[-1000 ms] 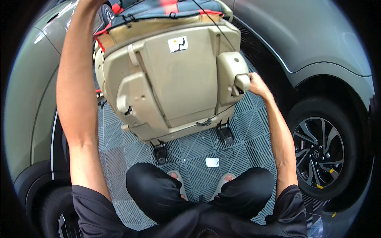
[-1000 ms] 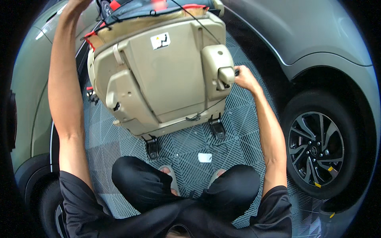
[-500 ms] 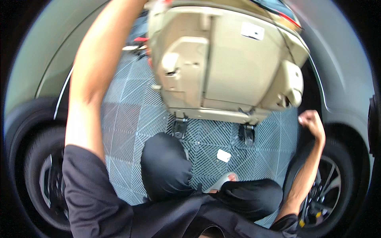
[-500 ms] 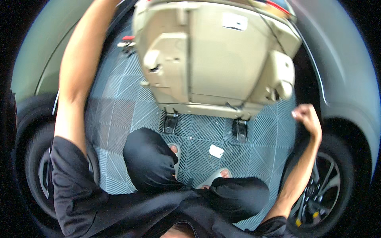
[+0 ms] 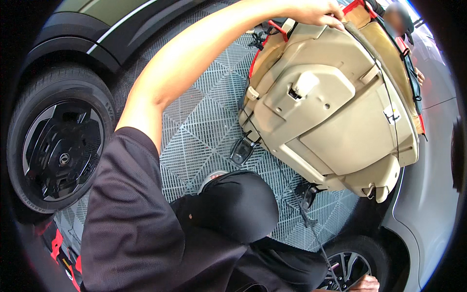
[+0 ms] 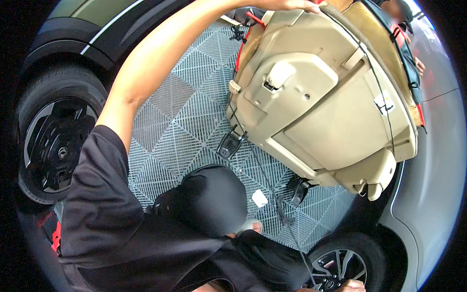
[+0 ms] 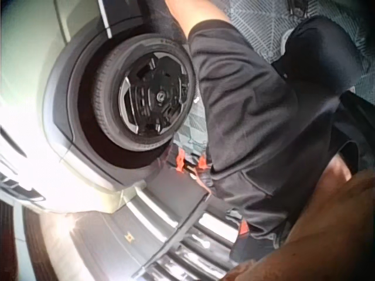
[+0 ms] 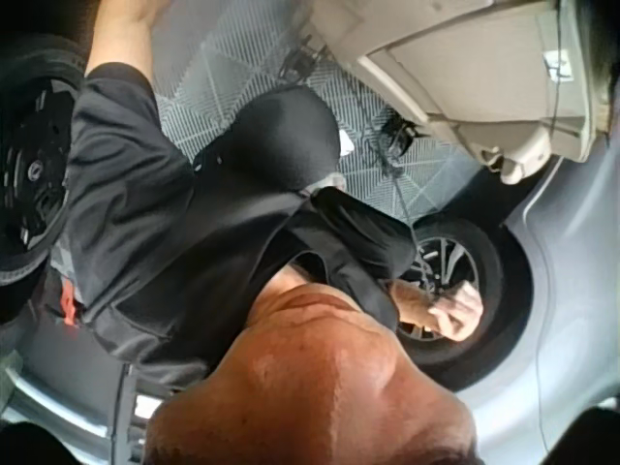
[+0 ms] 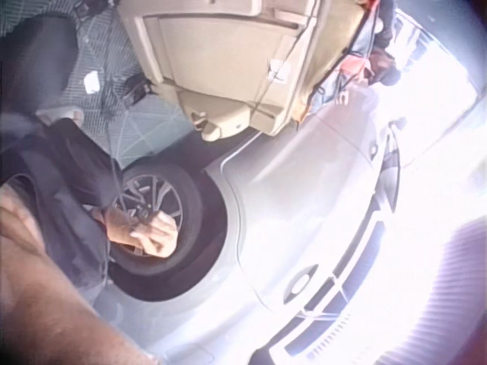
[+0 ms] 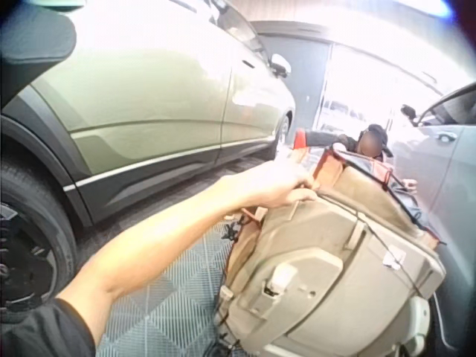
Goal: The person sits on the floor and uses black bungee cords to secure a car seat to a red and black cushion. They repeatedly thread the cords through hooks on the seat frame, pull them tight, and tie knots to hold the assembly in place.
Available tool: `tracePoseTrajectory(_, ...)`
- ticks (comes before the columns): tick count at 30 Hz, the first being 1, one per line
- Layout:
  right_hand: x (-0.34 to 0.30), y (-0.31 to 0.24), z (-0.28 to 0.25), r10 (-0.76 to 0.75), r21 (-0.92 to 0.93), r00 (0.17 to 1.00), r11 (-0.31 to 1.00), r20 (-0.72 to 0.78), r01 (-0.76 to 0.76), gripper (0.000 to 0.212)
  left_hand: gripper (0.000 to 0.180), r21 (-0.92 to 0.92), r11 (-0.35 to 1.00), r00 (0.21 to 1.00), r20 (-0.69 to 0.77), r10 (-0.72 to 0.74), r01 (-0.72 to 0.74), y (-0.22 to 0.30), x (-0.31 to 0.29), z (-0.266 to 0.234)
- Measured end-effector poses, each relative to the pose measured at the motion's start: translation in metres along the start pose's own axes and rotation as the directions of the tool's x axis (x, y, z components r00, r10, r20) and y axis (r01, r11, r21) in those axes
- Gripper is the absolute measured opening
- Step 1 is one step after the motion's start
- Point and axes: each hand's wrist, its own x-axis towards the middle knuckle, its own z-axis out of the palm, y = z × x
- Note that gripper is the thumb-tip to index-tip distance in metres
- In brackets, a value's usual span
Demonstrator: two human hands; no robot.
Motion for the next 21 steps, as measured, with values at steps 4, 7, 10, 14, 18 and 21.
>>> tracePoseTrajectory(4, -0.044, 0.045, 0.019, -0.318, -0.217, 0.909, 0.939, -0.269, 0.265, 0.021, 0.02, -0.135, 0.99, 0.983, -0.18, 0.025, -0.05, -0.015, -0.044, 0.013)
tracePoseTrajectory(7, -0.152, 0.082, 0.031, 0.417, 0.068, 0.643, 0.867, -0.642, -0.494, 0.024, 0.024, -0.19, 0.969, 0.986, -0.013, -0.165, 0.16, -0.009, -0.076, -0.011)
tracePoseTrajectory(10, -0.179, 0.123, 0.059, 0.679, 0.358, 0.271, 0.634, -0.682, -0.686, 0.022, 0.024, -0.287, 0.897, 0.942, 0.077, -0.327, 0.335, -0.006, -0.093, 0.006)
tracePoseTrajectory(14, -0.121, 0.169, 0.056, 0.787, 0.39, 0.2, 0.488, -0.584, -0.781, 0.016, 0.023, -0.234, 0.897, 0.926, 0.045, -0.376, 0.375, -0.019, -0.128, 0.017)
tracePoseTrajectory(18, -0.116, 0.192, 0.057, 0.724, 0.364, 0.203, 0.543, -0.659, -0.756, 0.021, 0.019, -0.286, 0.907, 0.925, -0.131, -0.357, 0.309, -0.031, -0.135, 0.019)
tracePoseTrajectory(21, -0.113, 0.194, 0.054, 0.701, 0.336, 0.177, 0.527, -0.691, -0.781, 0.02, 0.018, -0.261, 0.876, 0.883, -0.137, -0.449, 0.405, -0.01, -0.121, -0.012)
